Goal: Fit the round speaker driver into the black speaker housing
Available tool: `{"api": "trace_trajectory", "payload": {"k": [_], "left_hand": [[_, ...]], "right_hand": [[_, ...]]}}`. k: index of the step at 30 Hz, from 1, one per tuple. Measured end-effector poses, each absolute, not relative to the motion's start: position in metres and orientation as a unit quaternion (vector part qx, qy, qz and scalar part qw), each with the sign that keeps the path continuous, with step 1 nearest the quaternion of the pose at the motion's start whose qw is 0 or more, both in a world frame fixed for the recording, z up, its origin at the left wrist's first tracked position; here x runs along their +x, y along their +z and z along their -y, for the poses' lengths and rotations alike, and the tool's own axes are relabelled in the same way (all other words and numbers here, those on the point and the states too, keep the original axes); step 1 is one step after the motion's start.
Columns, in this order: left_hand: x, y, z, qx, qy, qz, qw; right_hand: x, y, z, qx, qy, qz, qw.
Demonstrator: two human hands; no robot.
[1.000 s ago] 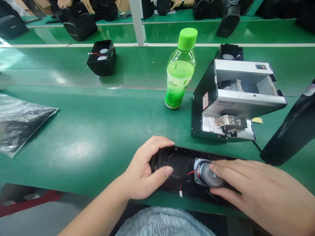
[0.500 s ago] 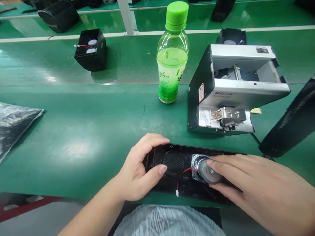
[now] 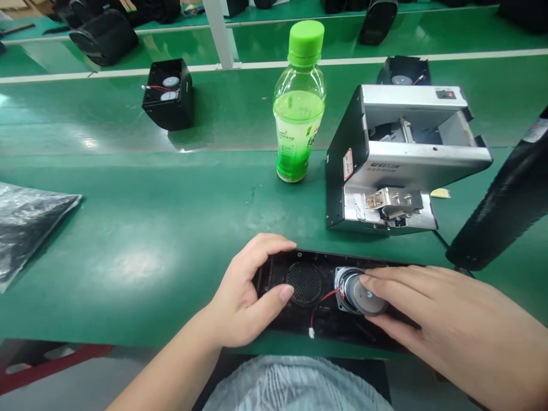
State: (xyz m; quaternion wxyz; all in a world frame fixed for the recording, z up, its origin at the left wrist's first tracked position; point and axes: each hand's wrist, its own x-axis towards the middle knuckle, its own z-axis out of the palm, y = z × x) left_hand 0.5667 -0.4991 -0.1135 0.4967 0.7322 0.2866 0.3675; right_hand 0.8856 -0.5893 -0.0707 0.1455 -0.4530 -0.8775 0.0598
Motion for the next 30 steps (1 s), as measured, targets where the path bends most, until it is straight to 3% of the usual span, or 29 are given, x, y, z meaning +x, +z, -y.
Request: {"api": "trace_trajectory", "payload": {"k": [30], "left_hand": [[0.564, -0.113, 0.501, 0.724, 0.348, -0.312, 0.507]], "right_hand": [[0.884, -0.074, 0.591, -0.467, 0.059, 0.867, 0.161]]}}
